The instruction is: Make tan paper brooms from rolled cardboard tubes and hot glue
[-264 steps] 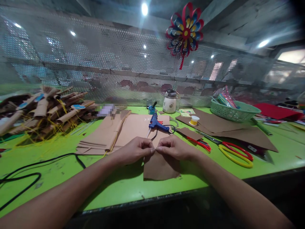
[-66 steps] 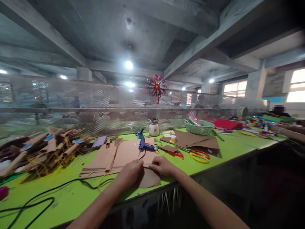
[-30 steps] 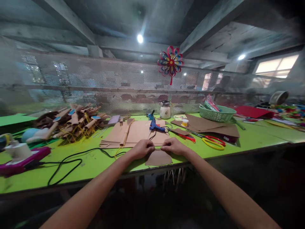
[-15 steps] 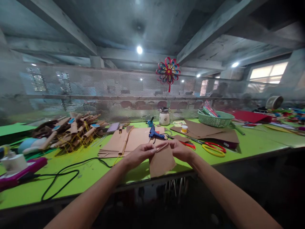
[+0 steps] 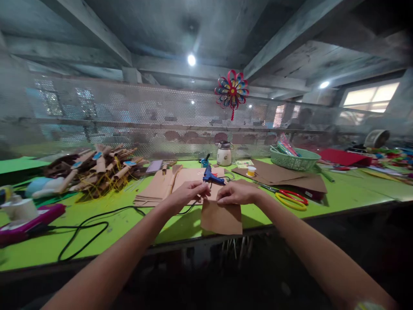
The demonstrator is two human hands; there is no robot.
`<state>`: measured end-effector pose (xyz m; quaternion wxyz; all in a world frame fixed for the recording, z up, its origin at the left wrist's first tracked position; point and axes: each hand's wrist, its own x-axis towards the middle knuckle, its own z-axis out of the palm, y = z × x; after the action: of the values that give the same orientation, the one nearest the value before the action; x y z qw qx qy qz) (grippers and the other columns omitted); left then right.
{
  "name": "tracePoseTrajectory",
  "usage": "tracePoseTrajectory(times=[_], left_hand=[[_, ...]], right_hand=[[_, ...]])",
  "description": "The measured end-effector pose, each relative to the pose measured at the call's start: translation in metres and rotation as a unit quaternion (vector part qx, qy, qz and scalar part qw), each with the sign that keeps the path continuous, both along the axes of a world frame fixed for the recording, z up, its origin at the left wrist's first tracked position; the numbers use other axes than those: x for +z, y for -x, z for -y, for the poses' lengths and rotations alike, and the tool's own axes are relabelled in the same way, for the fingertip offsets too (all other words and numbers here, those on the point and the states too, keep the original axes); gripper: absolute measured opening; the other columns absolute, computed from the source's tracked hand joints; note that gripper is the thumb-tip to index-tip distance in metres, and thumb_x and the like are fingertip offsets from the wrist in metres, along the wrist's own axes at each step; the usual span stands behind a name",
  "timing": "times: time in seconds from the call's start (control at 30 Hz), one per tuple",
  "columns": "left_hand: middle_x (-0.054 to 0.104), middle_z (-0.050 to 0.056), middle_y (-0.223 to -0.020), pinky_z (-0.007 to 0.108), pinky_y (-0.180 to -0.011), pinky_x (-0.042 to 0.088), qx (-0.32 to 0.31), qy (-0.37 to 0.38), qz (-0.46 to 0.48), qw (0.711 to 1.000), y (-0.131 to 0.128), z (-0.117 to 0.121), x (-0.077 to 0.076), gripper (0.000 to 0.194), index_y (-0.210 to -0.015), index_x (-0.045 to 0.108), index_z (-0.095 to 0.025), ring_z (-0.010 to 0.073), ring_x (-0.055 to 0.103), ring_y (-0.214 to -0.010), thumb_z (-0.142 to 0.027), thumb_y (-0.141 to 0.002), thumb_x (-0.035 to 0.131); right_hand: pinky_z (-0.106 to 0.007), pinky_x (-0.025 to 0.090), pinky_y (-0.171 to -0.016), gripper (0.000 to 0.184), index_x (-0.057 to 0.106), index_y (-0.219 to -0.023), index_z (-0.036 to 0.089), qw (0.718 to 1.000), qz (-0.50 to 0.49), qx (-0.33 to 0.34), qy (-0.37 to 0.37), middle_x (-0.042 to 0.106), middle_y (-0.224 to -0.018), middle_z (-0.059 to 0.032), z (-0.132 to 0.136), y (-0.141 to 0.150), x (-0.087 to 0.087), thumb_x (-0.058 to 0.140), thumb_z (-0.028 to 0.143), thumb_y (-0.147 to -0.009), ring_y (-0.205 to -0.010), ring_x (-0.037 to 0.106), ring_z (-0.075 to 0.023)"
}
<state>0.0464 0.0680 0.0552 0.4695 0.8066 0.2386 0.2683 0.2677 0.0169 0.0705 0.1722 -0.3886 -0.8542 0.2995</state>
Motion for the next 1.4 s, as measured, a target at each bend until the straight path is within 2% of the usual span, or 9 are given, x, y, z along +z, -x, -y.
tracePoseTrajectory(times=[0.13,0.27,0.37,0.63,0.83,1.0,1.2,1.4], left_hand=[[0.065,0.004,-0.073,0.024,-0.06,0.041,0.028,-0.119,-0.119,0.985,-0.008,-0.006,-0.017,0.039,-0.081,0.066,-0.01,0.0154,0.055,-0.067,-0.047,-0.076,0.056],[0.066,0.003,-0.071,0.023,-0.059,0.039,0.023,-0.142,-0.153,0.978,-0.006,-0.01,-0.032,0.03,-0.08,0.069,-0.011,0.0159,0.056,-0.067,-0.038,-0.074,0.057],[0.068,0.003,-0.072,0.023,-0.061,0.04,0.011,-0.156,-0.168,0.973,-0.001,-0.01,-0.037,0.027,-0.081,0.071,-0.013,0.0153,0.057,-0.067,-0.035,-0.074,0.057],[0.066,0.004,-0.076,0.025,-0.064,0.04,0.067,-0.207,-0.168,0.961,-0.001,-0.001,-0.042,0.027,-0.083,0.068,-0.013,0.0163,0.057,-0.071,-0.031,-0.079,0.048],[0.064,0.003,-0.072,0.023,-0.059,0.039,0.055,-0.225,-0.192,0.954,-0.003,0.001,-0.041,0.021,-0.081,0.066,-0.014,0.0147,0.055,-0.066,-0.026,-0.077,0.049],[0.063,0.003,-0.076,0.023,-0.063,0.04,0.052,-0.252,-0.201,0.945,-0.009,-0.004,-0.045,0.019,-0.08,0.068,-0.015,0.0153,0.056,-0.07,-0.028,-0.077,0.054],[0.061,0.003,-0.074,0.022,-0.061,0.039,0.056,-0.285,-0.204,0.935,-0.012,-0.005,-0.05,0.013,-0.078,0.068,-0.016,0.0141,0.054,-0.07,-0.023,-0.078,0.057],[0.059,0.003,-0.077,0.021,-0.063,0.039,0.05,-0.314,-0.205,0.926,-0.009,0.002,-0.05,0.013,-0.079,0.065,-0.016,0.0131,0.053,-0.07,-0.018,-0.081,0.052]], right_hand=[[-0.02,0.032,-0.054,0.022,0.066,-0.073,0.011,1.0,0.026,-0.008,0.001,0.05,-0.059,0.0036,-0.019,0.012,-0.018,0.059,0.032,-0.079,-0.056,0.041,-0.0086],[-0.021,0.035,-0.057,0.024,0.069,-0.079,0.012,0.999,0.016,-0.036,-0.019,0.057,-0.064,0.0015,-0.023,0.018,-0.04,0.059,0.034,-0.078,-0.06,0.046,-0.0106],[-0.021,0.037,-0.059,0.024,0.069,-0.079,0.011,0.998,0.006,-0.059,-0.038,0.061,-0.068,-0.0008,-0.019,0.014,-0.048,0.06,0.033,-0.077,-0.064,0.049,-0.0121],[-0.02,0.034,-0.054,0.03,0.069,-0.073,0.011,0.993,-0.005,-0.09,-0.079,0.056,-0.06,0.0012,-0.013,0.002,-0.056,0.056,0.036,-0.082,-0.058,0.046,-0.0106],[-0.021,0.041,-0.061,0.016,0.071,-0.074,0.011,0.985,-0.03,-0.111,-0.128,0.062,-0.071,-0.0027,-0.016,0.005,-0.068,0.064,0.024,-0.077,-0.066,0.055,-0.0127],[-0.021,0.043,-0.062,0.008,0.072,-0.077,0.012,0.98,-0.04,-0.104,-0.166,0.063,-0.069,-0.0026,-0.017,0.005,-0.076,0.067,0.018,-0.075,-0.066,0.057,-0.0127],[-0.022,0.042,-0.062,0.005,0.071,-0.076,0.014,0.973,-0.023,-0.084,-0.212,0.061,-0.07,-0.0028,-0.017,0.006,-0.077,0.067,0.015,-0.076,-0.065,0.056,-0.0127],[-0.023,0.041,-0.063,0.007,0.068,-0.074,0.013,0.968,0.009,-0.071,-0.24,0.06,-0.073,-0.0043,-0.01,0.001,-0.075,0.062,0.011,-0.079,-0.069,0.055,-0.0139]])
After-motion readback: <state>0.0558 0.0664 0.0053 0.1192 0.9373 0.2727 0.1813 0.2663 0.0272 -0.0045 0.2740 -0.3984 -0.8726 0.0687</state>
